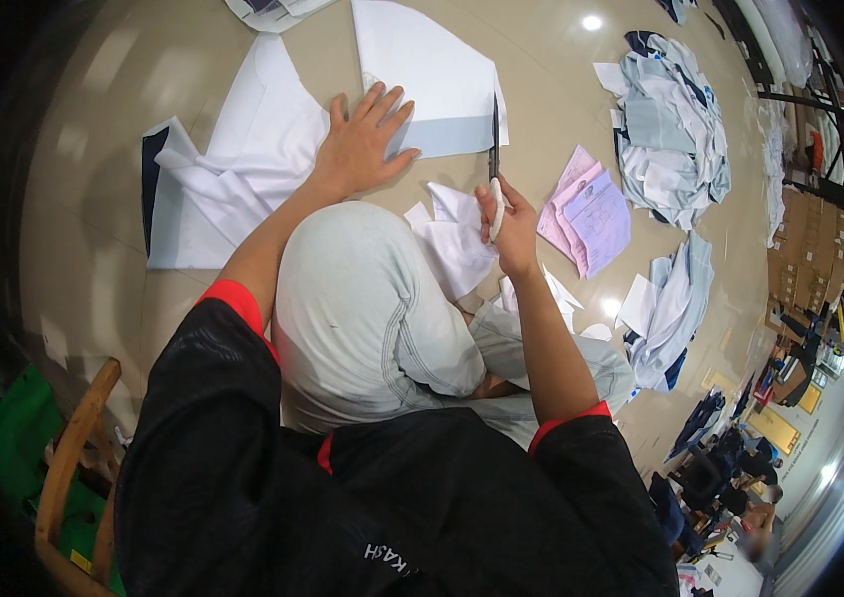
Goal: The person sits on the floor and uses shears to cut a piece of white fabric. They handle a pattern paper and a pink document, then cut the fabric into a specific shape, placing the cut pieces aside.
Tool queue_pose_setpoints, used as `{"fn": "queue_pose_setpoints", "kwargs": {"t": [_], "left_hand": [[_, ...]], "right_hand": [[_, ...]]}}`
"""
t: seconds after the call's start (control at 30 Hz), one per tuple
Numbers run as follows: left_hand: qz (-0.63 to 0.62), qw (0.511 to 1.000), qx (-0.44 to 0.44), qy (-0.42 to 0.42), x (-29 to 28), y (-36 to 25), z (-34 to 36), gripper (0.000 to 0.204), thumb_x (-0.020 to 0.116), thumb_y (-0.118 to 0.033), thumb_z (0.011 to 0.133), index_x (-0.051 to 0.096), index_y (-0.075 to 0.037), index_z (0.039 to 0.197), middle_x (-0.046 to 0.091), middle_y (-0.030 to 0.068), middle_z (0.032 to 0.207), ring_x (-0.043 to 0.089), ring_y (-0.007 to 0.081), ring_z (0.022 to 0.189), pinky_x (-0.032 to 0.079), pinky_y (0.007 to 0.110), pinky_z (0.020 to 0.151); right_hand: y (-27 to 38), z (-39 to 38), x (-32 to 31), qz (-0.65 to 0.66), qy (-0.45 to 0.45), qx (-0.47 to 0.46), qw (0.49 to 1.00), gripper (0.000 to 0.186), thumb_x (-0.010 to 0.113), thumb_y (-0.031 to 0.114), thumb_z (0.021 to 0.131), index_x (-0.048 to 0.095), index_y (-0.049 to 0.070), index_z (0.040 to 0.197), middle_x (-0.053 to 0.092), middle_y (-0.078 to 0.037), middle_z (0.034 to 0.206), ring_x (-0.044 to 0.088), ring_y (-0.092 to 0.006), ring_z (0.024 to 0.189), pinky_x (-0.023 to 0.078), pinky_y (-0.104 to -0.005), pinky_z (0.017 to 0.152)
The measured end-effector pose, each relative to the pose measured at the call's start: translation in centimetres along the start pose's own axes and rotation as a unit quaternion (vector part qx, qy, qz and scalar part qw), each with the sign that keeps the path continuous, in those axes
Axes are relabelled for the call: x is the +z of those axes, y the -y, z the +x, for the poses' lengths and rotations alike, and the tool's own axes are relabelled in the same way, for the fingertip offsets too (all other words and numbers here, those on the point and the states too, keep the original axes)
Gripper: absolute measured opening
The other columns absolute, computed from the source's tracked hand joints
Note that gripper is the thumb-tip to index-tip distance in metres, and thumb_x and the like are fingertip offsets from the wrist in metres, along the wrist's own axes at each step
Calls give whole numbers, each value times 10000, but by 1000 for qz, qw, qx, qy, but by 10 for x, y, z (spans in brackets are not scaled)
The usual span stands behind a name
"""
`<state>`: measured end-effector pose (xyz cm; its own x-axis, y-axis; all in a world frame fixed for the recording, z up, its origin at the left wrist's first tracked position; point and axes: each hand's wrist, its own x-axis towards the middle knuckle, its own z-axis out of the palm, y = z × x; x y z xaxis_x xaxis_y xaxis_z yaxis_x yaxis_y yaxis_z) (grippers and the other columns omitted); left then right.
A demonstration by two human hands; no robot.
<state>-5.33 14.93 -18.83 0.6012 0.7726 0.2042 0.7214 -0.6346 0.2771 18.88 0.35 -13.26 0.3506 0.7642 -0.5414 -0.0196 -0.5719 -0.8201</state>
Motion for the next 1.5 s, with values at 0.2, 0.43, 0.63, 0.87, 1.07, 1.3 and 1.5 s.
{"fn": "queue_pose_setpoints", "kwargs": {"t": [0.2,0.43,0.63,0.87,1.07,1.3,1.5], "left_hand": [[-11,1000,3,-7,-1,0,1,677,643,-535,966,564,-141,1511,450,97,1642,349,304,1551,263,695,1149],[-4,1000,-1,0,-2,-1,0,689,615,-562,971,566,-146,1517,457,99,1638,348,298,1550,260,688,1160],[-10,1000,-2,-5,0,-1,0,691,625,-559,964,567,-148,1517,459,98,1638,339,289,1558,231,690,1186],[-14,1000,-5,-9,0,-1,0,683,630,-558,961,581,-147,1503,461,98,1636,352,292,1550,238,678,1180],[-12,1000,-5,-4,0,-1,-1,693,622,-566,968,565,-150,1518,449,91,1648,338,288,1560,238,673,1185],[-24,1000,-5,-12,2,0,-1,681,651,-546,956,574,-150,1505,456,99,1634,340,297,1557,242,693,1169],[-30,999,-3,-17,3,1,-2,681,644,-546,961,573,-145,1506,454,96,1636,338,294,1558,250,687,1165]], "right_hand": [[2,2,-2,46,24,6,999,762,820,391,952,538,-76,1484,545,19,698,502,-73,536,401,-255,478],[17,17,0,16,12,1,1000,475,762,485,982,701,55,1174,568,22,705,525,-61,512,416,-228,455],[14,25,7,-12,3,-28,1000,478,793,462,964,702,27,1141,562,21,704,524,-62,501,413,-228,443],[19,26,9,19,8,-23,1000,461,794,464,963,703,38,1113,563,21,697,524,-63,495,411,-235,441],[35,41,9,-12,-12,-15,1000,491,793,495,954,703,39,1110,558,19,680,519,-56,491,406,-238,437],[29,48,11,-3,5,-41,999,523,812,473,945,693,13,1165,554,18,672,516,-62,486,423,-242,440],[35,54,6,30,16,-7,999,826,851,421,926,530,-119,1461,567,16,695,507,-72,494,382,-256,438]]}}
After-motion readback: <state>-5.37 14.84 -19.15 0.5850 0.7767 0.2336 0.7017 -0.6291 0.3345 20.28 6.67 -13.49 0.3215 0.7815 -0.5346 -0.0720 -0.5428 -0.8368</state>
